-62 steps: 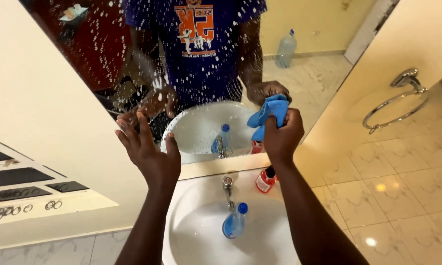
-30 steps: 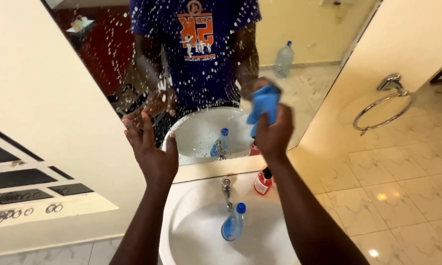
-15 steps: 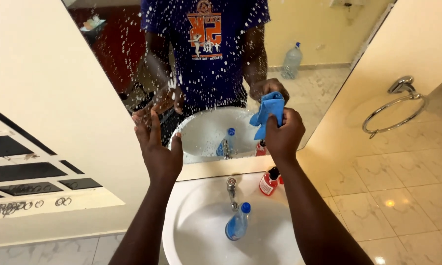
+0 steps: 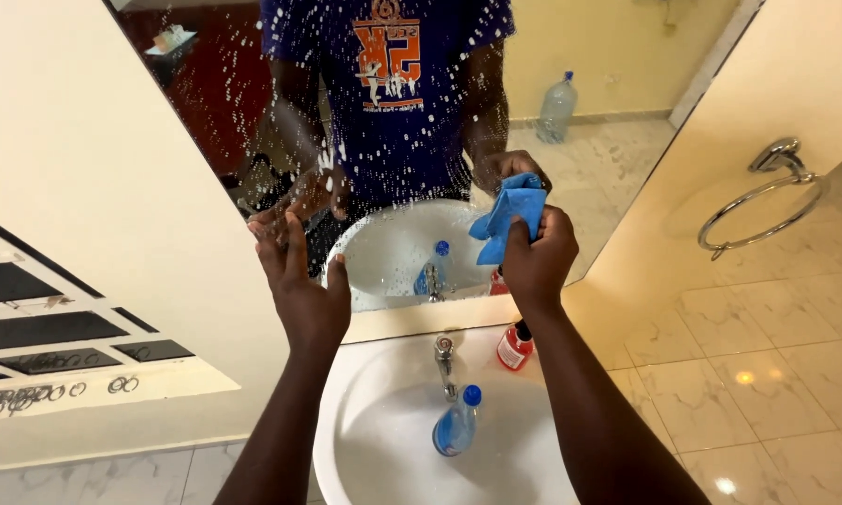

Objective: Cleaning a wall-mounted mirror over a sink using a cleaning cloth.

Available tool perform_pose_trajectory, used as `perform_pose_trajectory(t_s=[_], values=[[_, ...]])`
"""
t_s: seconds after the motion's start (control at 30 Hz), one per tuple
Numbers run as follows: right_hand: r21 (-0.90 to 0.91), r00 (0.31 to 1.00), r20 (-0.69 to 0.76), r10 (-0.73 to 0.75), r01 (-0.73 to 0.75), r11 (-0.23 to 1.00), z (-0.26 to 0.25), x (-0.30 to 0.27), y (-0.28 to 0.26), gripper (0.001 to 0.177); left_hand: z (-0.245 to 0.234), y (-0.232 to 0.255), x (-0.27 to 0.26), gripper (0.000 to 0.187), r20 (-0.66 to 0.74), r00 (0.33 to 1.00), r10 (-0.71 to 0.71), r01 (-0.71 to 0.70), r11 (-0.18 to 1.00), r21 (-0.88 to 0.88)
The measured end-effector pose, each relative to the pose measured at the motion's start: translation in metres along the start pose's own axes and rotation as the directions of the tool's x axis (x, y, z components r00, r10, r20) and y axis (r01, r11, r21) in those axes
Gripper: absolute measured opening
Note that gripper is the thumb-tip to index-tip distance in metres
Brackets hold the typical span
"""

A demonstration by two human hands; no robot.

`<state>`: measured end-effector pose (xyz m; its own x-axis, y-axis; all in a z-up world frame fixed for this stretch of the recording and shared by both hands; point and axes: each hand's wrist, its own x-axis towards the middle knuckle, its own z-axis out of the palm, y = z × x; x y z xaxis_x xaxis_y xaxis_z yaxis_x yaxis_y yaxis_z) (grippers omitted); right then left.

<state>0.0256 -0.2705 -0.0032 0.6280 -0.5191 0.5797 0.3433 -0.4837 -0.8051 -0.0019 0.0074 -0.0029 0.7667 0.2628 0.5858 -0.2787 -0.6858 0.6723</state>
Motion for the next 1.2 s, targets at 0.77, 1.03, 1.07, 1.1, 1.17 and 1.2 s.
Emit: perform_pose_trajectory(t_s=[0.77, 1.03, 1.07, 1.1, 1.17, 1.2], values=[[-0.146, 0.973, -0.042, -0.228, 0.220, 0.964, 0.023, 0.001, -0.001, 0.018, 0.005, 0.005, 0.006, 0.063, -0.133, 0.989, 0.067, -0.071, 0.997, -0.026], [-0.167, 0.971, 0.092, -0.219, 0.232, 0.958, 0.030, -0.006, 0.005, 0.020, 0.000, 0.000, 0.008, 0.066, -0.121, 0.983, 0.135, -0.125, 0.988, 0.088], [-0.167, 0.986, -0.007, -0.167, 0.163, 0.972, 0.026, 0.001, 0.007, 0.019, -0.002, 0.001, 0.008, 0.065, -0.130, 0.982, 0.139, -0.135, 0.990, 0.033], [-0.158, 0.988, -0.106, -0.115, 0.097, 0.983, 0.022, 0.009, 0.008, 0.018, -0.005, 0.002, 0.009, 0.063, -0.142, 0.980, 0.142, -0.146, 0.989, -0.022], [-0.201, 0.961, -0.142, -0.238, 0.207, 0.957, 0.036, 0.008, 0.019, 0.022, -0.004, 0.009, 0.009, 0.063, -0.142, 0.983, 0.118, -0.123, 0.992, -0.026], [-0.248, 0.919, -0.169, -0.358, 0.312, 0.917, 0.045, 0.008, 0.025, 0.027, -0.005, 0.012, 0.010, 0.063, -0.141, 0.986, 0.092, -0.097, 0.995, -0.030]])
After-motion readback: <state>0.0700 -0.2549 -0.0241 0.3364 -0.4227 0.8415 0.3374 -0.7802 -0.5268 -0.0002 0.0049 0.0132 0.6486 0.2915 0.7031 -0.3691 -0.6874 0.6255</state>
